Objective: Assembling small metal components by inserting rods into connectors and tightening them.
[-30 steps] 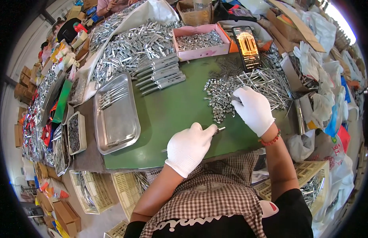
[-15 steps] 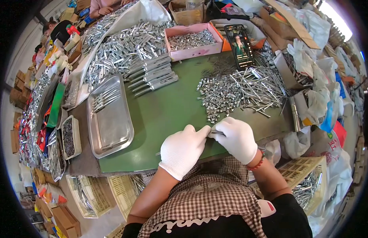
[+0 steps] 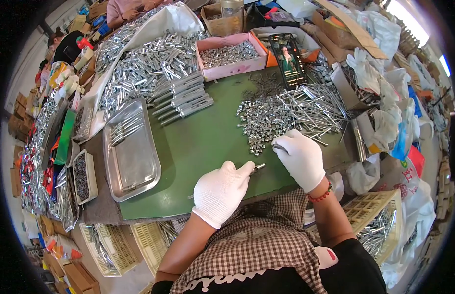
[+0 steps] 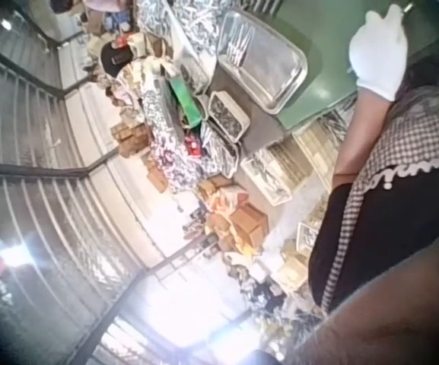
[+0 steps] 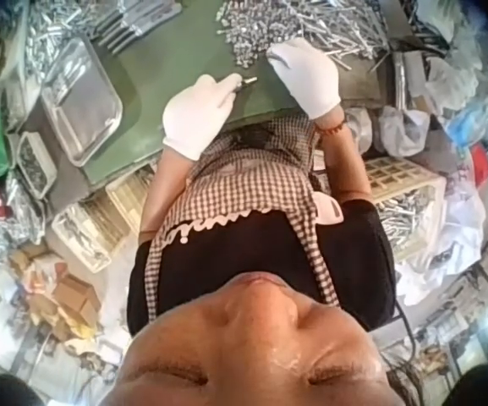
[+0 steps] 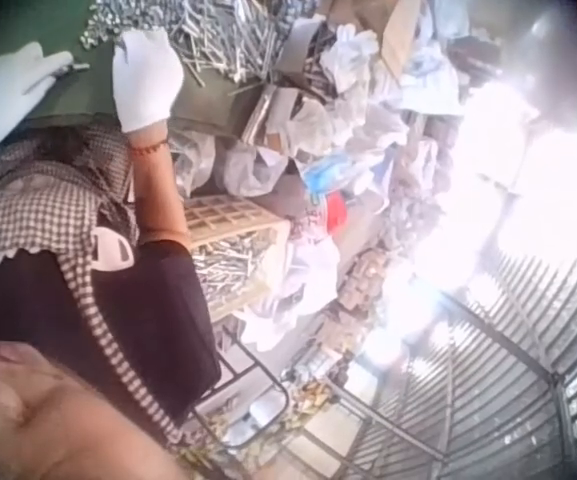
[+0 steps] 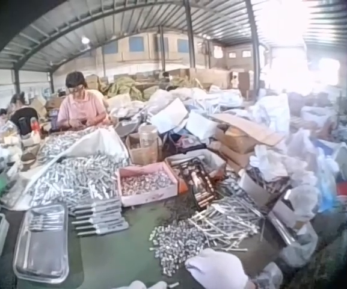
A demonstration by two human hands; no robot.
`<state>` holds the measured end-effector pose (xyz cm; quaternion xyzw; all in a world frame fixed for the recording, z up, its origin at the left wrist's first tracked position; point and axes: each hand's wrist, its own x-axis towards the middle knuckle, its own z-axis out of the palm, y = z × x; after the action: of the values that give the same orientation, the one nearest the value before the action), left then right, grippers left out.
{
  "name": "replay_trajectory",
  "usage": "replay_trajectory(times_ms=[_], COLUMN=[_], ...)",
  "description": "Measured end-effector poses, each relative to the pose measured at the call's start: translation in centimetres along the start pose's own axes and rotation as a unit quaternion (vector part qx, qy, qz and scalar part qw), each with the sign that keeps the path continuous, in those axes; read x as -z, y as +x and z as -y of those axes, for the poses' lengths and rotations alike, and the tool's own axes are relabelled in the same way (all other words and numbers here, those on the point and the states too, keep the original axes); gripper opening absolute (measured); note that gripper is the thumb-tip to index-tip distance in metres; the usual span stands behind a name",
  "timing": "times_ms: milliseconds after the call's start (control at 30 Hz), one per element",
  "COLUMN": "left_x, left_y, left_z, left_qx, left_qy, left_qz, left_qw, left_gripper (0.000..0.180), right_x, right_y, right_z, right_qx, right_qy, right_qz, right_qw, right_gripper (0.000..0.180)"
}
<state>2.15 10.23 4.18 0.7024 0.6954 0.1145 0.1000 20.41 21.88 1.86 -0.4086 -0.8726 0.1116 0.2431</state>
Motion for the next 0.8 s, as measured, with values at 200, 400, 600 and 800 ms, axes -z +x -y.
replay_trajectory(times_ms=[200,400,600,800], left_x=[-0.2,-0.3,-0.1,-0.3], left_y=[0.0,-0.1,-0.1,-0.1], left_z=[0.1,0.4,0.1,0.0], left_qx=[-0.002,-0.005,-0.022,-0.011], left_qy=[-0.005,-0.002,-0.001,0.000], left_qz=[-0.004,-0.015,-0.033,-0.039], left_qw=[1.000,1.000,0.999,0.999], left_gripper=[0.015,0.016,0.015,0.014], right_x=[0.4,0.8,-0.8,-0.5], right_y=[0.6,-0.2,-1.9,-1.8], right_z=[-0.1,1.2,1.7,2.2], right_qx=[0.131,0.114,0.149,0.134], right_qy=[-0.081,0.068,0.081,0.006], right_qz=[0.049,0.064,0.074,0.080], right_qw=[0.987,0.989,0.983,0.988], right_gripper=[0.003,0.016,0.012,0.011])
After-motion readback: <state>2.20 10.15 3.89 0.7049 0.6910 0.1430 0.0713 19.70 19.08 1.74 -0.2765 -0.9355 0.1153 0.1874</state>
